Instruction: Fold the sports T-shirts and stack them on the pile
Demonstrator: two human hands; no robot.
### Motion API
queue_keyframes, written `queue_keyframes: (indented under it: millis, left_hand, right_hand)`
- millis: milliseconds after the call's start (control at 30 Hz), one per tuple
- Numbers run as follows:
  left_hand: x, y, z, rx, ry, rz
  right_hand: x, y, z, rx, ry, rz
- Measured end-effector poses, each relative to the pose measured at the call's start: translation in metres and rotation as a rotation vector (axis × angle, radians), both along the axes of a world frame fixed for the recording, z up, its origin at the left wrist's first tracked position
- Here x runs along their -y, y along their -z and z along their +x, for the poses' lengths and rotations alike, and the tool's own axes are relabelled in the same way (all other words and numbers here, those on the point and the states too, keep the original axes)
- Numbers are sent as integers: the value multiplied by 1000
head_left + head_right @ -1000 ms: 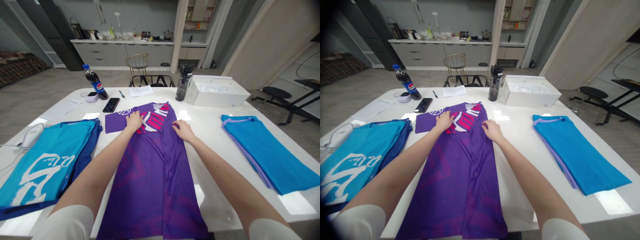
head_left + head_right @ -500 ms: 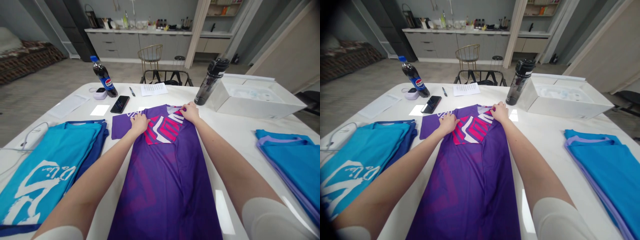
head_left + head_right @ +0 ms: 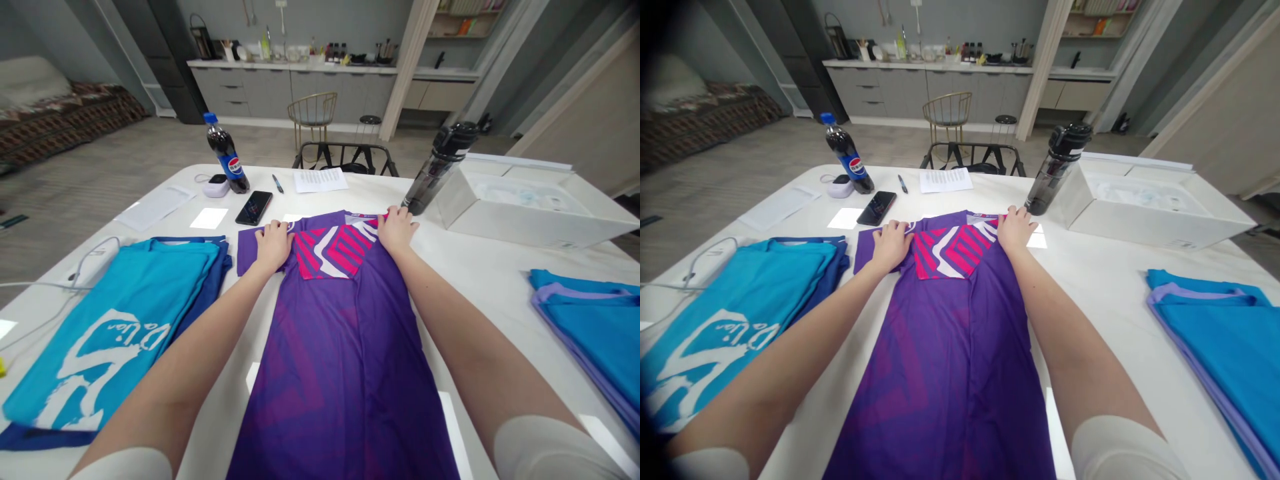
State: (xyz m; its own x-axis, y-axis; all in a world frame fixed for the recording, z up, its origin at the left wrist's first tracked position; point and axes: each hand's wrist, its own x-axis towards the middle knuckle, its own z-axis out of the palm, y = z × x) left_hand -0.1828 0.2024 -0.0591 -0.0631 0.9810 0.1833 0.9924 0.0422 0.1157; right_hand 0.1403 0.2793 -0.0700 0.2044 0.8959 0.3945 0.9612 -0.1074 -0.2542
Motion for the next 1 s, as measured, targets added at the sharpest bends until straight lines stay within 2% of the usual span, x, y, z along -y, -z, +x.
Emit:
queue_keyframes:
  millis: [67,133,233,300,367,467,600,700,767,800,900,1000]
  left_hand:
    - [6,1,-17,-61,-12,6]
    - [10,0,-32,-107,-31,-12]
    - [12,-4,-50,-150,-43,-20]
    - [13,-6,-58,-174,-53,-25]
    - [13,-8,-63,-194,-80,-51]
    - [13,-8,-67,-200,-135,-60]
    - [13,-12,-71,-179,-176,-64]
    - [14,-31,-75,-138,-170,-96]
    - [17,-51,-77,14,-125,-155]
    - [20,-63,-77,157,-78,-201]
    - [29,-97,-62,757,150,-343]
    - [34,-121,-24,1278,359,-445]
  right_hand:
    - [6,-10,-16,20,-80,19]
    - [12,-20,-42,15,-248,-35]
    - [16,-28,-94,-18,-550,-160]
    - [15,-28,-129,-33,-663,-228]
    - [9,-26,-157,-35,-675,-297]
    - [-1,-18,-181,-15,-597,-383]
    - [-8,-10,-191,20,-527,-375]
    - [-9,-8,-191,32,-535,-330]
    - [-10,-9,-187,-6,-563,-266]
    - [-10,-10,-184,-46,-581,-228]
    - [-13,-17,-169,-242,-661,-139]
    - [-15,-24,-149,-511,-720,-102]
